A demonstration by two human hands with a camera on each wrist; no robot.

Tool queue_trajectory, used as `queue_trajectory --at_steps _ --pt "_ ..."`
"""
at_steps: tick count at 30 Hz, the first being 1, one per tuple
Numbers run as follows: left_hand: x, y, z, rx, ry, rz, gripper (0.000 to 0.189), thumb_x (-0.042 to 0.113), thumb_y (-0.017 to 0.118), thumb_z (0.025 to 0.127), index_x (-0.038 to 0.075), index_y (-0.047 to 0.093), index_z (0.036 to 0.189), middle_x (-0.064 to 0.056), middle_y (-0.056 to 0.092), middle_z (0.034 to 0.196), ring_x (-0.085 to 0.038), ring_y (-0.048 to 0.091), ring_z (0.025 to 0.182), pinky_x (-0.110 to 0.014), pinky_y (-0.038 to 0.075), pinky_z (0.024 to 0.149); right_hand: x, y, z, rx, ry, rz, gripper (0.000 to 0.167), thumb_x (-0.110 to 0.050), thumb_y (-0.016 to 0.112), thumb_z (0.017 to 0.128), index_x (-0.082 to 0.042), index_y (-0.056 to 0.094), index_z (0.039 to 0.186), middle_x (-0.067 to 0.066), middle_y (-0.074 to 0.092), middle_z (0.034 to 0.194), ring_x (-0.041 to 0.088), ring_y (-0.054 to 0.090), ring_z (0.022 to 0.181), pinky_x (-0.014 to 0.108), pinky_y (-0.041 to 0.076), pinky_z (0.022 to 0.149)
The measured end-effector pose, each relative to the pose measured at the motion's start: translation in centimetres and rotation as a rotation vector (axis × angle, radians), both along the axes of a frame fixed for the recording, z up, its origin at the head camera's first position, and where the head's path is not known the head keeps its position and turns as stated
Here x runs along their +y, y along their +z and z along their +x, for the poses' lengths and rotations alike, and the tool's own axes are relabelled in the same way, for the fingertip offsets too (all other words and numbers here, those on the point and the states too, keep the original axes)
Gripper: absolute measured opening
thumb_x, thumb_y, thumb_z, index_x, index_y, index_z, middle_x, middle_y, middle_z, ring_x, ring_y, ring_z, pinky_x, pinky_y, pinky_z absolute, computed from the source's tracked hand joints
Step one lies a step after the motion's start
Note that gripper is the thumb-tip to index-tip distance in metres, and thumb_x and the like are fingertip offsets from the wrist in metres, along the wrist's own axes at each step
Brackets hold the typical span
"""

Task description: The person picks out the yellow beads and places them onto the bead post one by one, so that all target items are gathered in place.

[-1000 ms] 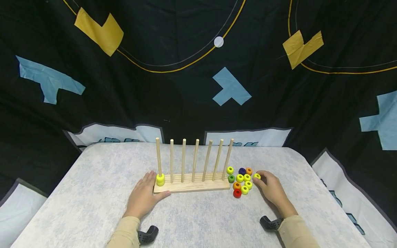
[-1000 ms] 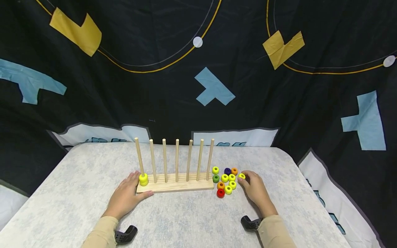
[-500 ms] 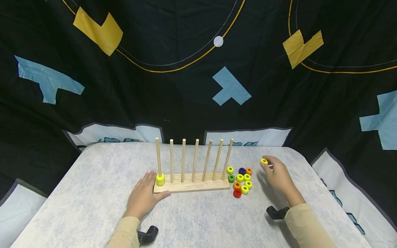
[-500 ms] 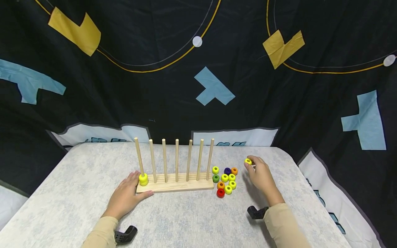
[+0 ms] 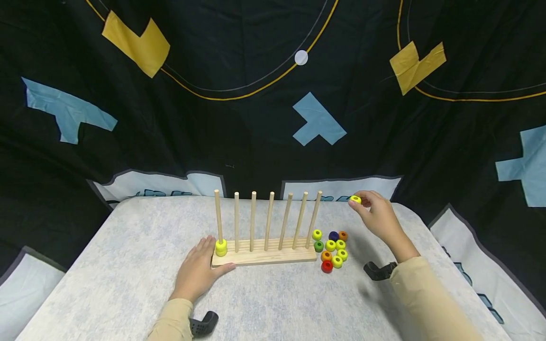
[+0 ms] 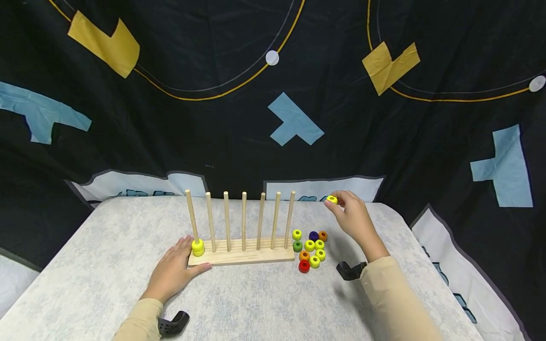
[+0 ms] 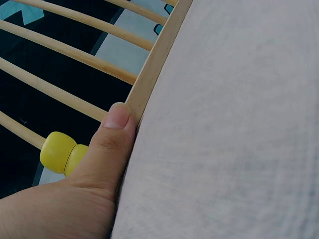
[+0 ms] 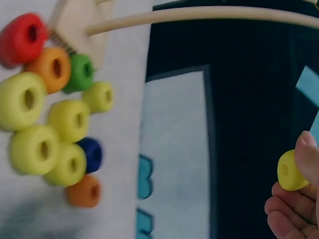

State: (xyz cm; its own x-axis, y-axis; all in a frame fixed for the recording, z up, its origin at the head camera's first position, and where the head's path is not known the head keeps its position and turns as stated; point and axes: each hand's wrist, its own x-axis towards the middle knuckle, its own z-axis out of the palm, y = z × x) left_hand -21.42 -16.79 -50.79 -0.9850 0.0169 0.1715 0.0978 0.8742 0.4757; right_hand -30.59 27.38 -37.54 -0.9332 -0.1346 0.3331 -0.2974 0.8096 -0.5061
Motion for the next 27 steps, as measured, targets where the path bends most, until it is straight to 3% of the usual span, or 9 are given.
queue_trajectory --at_steps 14,27 --pt "0.0 0.0 0.1 -0.005 -0.001 0.000 0.111 0.074 0.062 0.080 -0.007 0.034 0.150 -0.023 0.031 0.159 -0.042 0.026 0.149 -0.055 0.019 0.125 -5.9 5.2 -0.2 0.084 0.093 0.013 0.035 -0.031 0.065 0.097 -0.007 0.062 0.122 0.011 0.063 0.115 0.027 0.059 0.104 0.045 0.059 0.090" --pt "0.0 -0.1 -0.1 0.007 -0.001 -0.004 0.109 0.072 0.065 0.080 -0.006 0.035 0.150 -0.023 0.033 0.158 -0.042 0.028 0.148 -0.056 0.021 0.124 -12.6 7.8 -0.3 0.181 0.276 -0.015 0.031 -0.029 0.071 0.093 -0.008 0.065 0.114 0.006 0.066 0.110 0.021 0.063 0.100 0.035 0.060 0.086"
